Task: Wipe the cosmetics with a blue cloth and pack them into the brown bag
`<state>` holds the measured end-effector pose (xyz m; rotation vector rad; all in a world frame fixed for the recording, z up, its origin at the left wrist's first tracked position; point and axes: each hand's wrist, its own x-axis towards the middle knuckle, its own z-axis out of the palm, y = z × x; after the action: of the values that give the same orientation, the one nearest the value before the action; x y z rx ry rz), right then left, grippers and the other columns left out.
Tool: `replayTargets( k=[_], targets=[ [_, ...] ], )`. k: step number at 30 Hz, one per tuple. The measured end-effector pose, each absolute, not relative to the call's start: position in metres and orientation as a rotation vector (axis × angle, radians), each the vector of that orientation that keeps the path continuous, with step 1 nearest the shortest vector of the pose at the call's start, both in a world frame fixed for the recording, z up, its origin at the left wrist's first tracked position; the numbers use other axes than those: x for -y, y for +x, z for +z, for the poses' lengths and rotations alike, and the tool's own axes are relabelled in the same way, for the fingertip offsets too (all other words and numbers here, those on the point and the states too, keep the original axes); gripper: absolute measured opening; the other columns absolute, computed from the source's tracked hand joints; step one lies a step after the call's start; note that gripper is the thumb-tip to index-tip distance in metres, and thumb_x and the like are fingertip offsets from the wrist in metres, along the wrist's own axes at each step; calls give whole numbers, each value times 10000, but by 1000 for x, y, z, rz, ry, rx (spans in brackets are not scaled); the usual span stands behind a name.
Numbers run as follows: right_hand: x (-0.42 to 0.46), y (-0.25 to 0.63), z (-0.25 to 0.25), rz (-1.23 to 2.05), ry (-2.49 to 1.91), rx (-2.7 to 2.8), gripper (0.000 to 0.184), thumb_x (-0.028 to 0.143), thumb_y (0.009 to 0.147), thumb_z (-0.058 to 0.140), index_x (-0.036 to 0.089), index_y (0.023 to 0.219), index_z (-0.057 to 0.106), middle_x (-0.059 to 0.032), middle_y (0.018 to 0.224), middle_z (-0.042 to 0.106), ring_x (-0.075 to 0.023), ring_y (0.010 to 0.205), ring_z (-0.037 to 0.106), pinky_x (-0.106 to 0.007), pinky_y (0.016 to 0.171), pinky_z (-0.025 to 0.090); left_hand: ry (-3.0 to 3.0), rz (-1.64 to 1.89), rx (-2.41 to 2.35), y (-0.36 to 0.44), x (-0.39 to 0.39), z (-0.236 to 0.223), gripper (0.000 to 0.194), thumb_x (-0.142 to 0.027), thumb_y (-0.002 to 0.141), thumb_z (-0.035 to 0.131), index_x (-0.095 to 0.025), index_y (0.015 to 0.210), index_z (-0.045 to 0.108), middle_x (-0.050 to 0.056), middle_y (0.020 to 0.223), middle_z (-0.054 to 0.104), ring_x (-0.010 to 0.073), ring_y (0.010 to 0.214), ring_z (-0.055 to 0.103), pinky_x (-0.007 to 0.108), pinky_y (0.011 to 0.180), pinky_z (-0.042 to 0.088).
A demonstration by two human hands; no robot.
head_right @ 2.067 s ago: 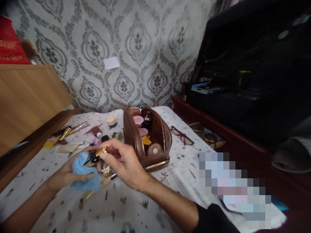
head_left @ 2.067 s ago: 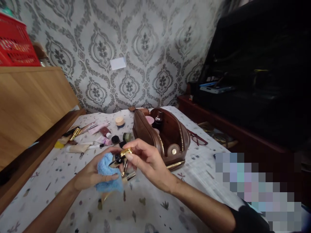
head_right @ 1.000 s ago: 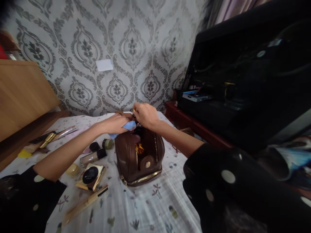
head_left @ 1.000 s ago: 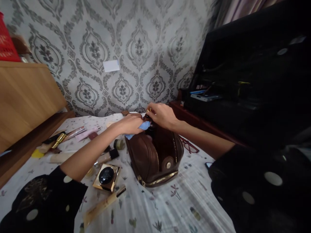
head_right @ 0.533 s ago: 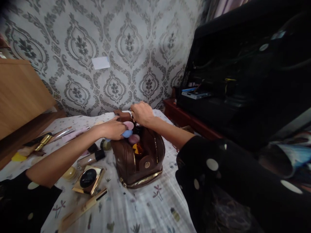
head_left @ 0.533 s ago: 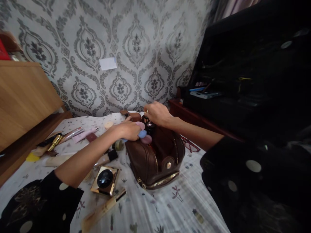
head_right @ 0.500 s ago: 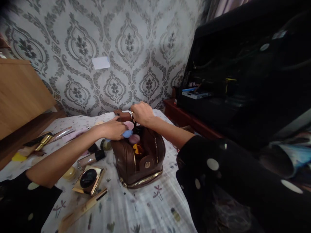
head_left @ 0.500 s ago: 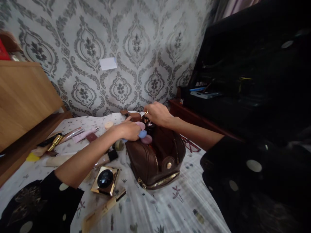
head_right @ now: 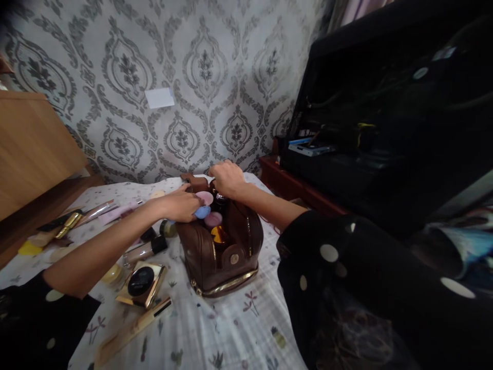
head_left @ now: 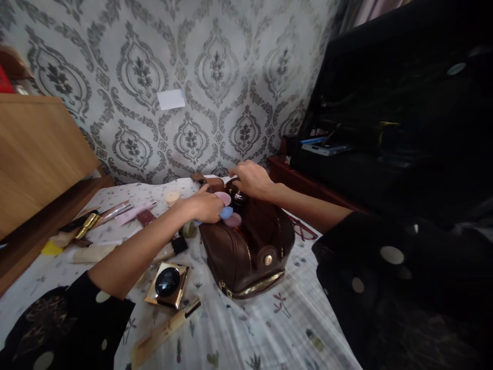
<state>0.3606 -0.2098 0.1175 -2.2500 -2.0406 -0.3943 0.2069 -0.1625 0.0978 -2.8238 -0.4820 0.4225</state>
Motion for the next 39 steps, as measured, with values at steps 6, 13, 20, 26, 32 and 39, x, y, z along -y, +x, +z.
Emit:
replayTargets(
  k=[6,13,20,26,32,39],
  targets=[
    [211,362,119,-315,-2222,1980,304,188,918,559,181,1167,733,-129,1185,717,-263,1169,603,-305,891,476,-2837,367,469,206,157,93,173,-205,821,500,-187,885,659,93,995,763,245,975,702,495,1100,303],
    [227,365,119,-260,-2078,1862,254,196,902,549,177,1047,757,-89,1088,753,-227,1025,658,-281,839,455,-2939,199,557,205,161,93,228,-196,829,503,-172,989,663,117,1018,760,276,1051,686,530,1118,305],
    [281,336,112,-205,-1664,1754,224,225,930,522,163,901,735,-71,912,742,-192,838,653,-276,764,467,-3149,-1015,772,169,162,83,276,-201,838,448,-153,1036,636,96,1063,725,225,1024,661,329,949,492],
    [339,287,79,-147,-1120,2037,281,263,1018,430,194,955,695,-73,862,710,-198,812,603,-347,794,501,-3120,-1280,1156,85,175,46,277,-346,841,514,-163,1013,630,83,1002,734,245,948,675,341,891,519],
    [362,252,36,-33,-901,2239,287,197,1033,405,172,921,668,-34,687,629,-169,665,546,-279,610,467,-2874,-1137,1567,-2,178,8,307,-397,839,487,-174,986,639,60,934,732,248,877,668,335,812,526],
    [338,217,2,362,-977,2070,259,232,1002,471,193,869,690,-36,729,664,-154,655,600,-260,614,482,-2440,-855,2049,-71,169,-25,304,-327,921,420,-158,1088,609,84,1000,713,227,941,660,319,849,510]
  ],
)
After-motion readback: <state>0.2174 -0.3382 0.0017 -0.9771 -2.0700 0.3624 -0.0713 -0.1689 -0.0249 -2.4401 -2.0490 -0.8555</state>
